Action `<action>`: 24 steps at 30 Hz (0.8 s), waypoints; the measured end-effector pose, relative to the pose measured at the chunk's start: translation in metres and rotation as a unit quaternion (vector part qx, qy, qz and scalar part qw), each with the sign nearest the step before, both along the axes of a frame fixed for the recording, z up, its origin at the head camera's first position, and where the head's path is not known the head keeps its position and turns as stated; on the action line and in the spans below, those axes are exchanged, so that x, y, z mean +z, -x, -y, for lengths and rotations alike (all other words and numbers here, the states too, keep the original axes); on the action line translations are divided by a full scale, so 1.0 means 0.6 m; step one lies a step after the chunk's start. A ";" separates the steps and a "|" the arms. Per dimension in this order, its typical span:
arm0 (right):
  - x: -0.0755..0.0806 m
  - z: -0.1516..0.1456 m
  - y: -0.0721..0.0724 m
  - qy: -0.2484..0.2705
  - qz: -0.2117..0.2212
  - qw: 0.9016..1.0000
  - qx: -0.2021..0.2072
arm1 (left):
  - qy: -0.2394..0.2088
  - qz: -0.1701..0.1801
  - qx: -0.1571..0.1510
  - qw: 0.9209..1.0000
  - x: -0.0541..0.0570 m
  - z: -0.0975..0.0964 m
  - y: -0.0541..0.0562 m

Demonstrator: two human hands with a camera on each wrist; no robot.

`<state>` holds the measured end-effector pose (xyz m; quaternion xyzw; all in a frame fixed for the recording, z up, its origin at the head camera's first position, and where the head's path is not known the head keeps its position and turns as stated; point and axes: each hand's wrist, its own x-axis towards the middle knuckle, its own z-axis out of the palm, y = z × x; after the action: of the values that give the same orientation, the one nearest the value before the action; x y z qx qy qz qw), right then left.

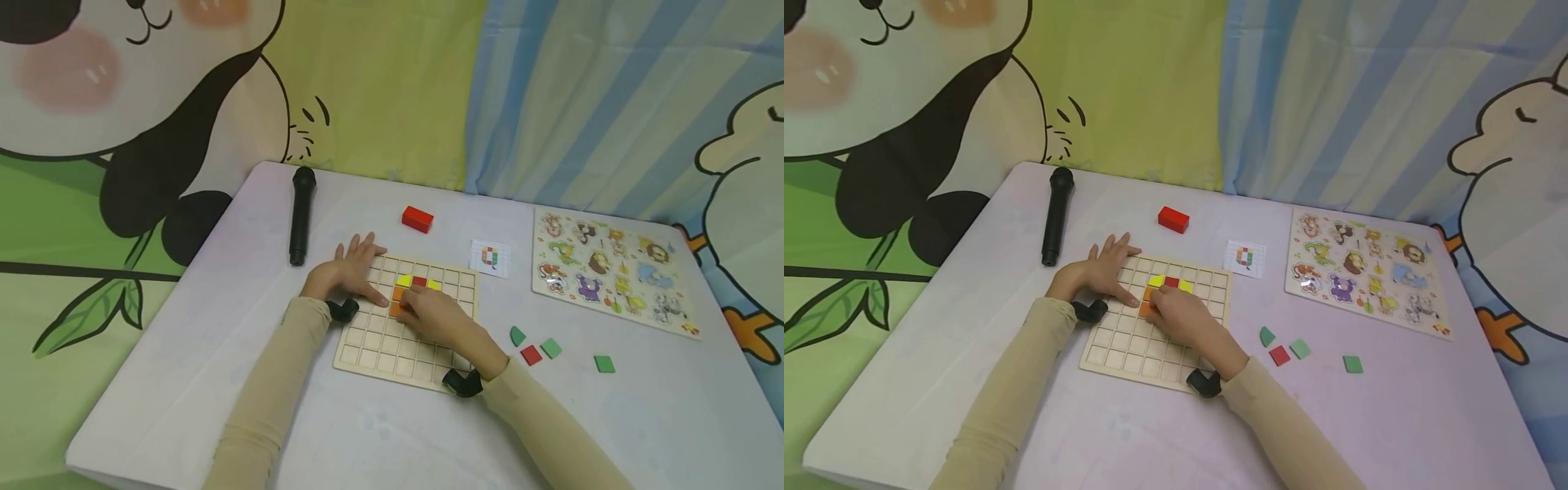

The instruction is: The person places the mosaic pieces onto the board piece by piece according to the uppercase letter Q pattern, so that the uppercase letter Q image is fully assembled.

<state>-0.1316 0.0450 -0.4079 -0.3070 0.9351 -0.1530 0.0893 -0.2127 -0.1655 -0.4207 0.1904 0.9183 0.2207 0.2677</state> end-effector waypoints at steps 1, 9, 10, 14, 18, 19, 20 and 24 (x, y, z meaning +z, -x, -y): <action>0.000 -0.001 0.000 0.001 -0.001 1.000 0.000 | -0.001 0.000 0.000 1.000 0.001 0.000 0.000; 0.011 -0.023 -0.012 0.009 0.000 1.000 -0.022 | 0.006 -0.006 0.001 1.000 -0.005 -0.002 0.003; 0.012 -0.030 -0.015 0.007 -0.001 1.000 -0.030 | 0.009 -0.006 0.001 1.000 -0.007 -0.002 0.003; 0.014 -0.073 -0.033 -0.003 -0.025 0.998 -0.051 | 0.011 -0.008 0.001 1.000 -0.018 -0.003 0.007; 0.015 -0.130 -0.050 -0.005 -0.044 0.996 -0.073 | 0.017 -0.010 0.001 1.000 -0.025 -0.002 0.012; 0.016 -0.144 -0.054 -0.008 -0.046 0.995 -0.083 | 0.016 -0.011 0.000 1.000 -0.025 -0.002 0.013; 0.018 -0.157 -0.059 -0.013 -0.044 0.995 -0.094 | 0.014 -0.012 0.000 1.000 -0.025 -0.001 0.014; 0.024 -0.208 -0.076 -0.035 -0.034 0.988 -0.145 | 0.010 -0.017 -0.003 1.000 -0.022 -0.001 0.011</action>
<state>-0.0857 0.1696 -0.3932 -0.1695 0.9770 -0.1208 0.0454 -0.2194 -0.1652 -0.4336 0.1941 0.9242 0.2079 0.2549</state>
